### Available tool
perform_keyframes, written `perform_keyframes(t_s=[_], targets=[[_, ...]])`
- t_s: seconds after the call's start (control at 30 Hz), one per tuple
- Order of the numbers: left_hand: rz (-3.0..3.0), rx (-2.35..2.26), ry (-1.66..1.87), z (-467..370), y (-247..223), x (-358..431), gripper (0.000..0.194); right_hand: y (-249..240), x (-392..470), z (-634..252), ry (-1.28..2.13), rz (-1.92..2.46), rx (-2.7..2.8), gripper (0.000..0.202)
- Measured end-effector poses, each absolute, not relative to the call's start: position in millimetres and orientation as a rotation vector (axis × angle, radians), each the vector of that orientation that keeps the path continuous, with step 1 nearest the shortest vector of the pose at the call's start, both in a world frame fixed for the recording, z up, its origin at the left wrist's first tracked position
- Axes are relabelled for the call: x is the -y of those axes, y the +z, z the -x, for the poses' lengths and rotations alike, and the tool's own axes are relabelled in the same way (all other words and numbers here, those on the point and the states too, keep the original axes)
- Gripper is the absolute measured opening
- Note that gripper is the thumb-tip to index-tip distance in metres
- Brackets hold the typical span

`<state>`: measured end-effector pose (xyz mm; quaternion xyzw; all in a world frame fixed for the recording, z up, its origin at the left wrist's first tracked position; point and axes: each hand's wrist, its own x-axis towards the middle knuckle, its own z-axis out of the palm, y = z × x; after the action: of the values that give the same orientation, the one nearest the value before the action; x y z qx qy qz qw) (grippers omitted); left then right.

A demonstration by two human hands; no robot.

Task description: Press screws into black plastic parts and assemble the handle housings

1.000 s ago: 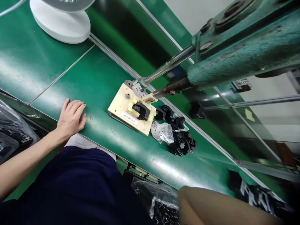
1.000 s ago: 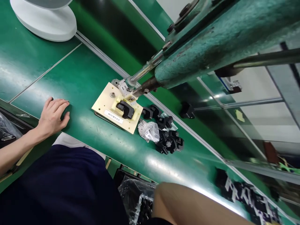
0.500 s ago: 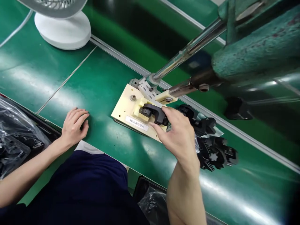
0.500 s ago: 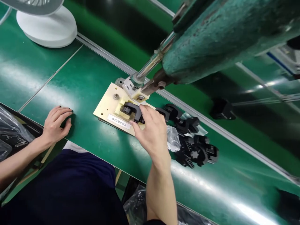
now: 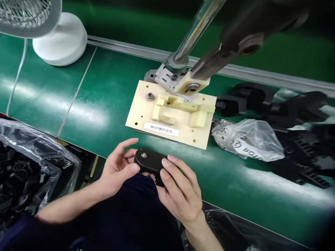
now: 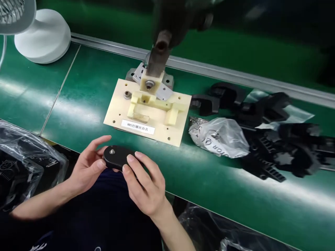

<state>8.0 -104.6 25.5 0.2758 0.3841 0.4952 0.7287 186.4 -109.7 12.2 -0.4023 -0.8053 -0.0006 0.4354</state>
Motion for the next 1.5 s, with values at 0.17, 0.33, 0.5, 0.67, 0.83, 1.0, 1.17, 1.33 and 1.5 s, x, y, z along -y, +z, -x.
perform_keyframes(t_s=[0.17, 0.33, 0.5, 0.67, 0.83, 1.0, 1.17, 1.33, 1.5], targets=[[-0.562, -0.878, 1.034, -14, 18, 112, 0.050, -11, 132, -178, 0.033, 1.089, 1.901, 0.028], [-0.539, -0.998, 1.043, -21, 22, 114, 0.048, -14, 136, -185, 0.049, 1.030, 1.918, 0.033], [-0.649, -1.018, 1.085, -16, 18, 114, 0.049, -15, 136, -178, 0.449, 1.095, 1.724, 0.063], [-0.784, -1.090, 1.086, -3, 13, 118, 0.047, -12, 141, -167, 1.135, 1.284, 1.360, 0.055], [-0.830, -1.114, 1.073, -4, 14, 118, 0.047, -12, 149, -168, 1.525, 1.252, 1.054, 0.053], [-0.868, -1.056, 1.070, -9, 13, 116, 0.051, -16, 150, -171, 1.603, 1.197, 0.876, 0.058], [-0.949, -1.074, 1.007, -2, 12, 126, 0.054, -9, 149, -171, 1.751, 1.110, 0.781, 0.063], [-0.992, -1.116, 0.847, 5, 12, 130, 0.055, -2, 151, -179, 1.777, 0.972, 0.661, 0.062], [-1.096, -1.231, 0.787, 10, 5, 125, 0.043, 8, 153, -245, 1.304, 1.111, 0.540, 0.063]])
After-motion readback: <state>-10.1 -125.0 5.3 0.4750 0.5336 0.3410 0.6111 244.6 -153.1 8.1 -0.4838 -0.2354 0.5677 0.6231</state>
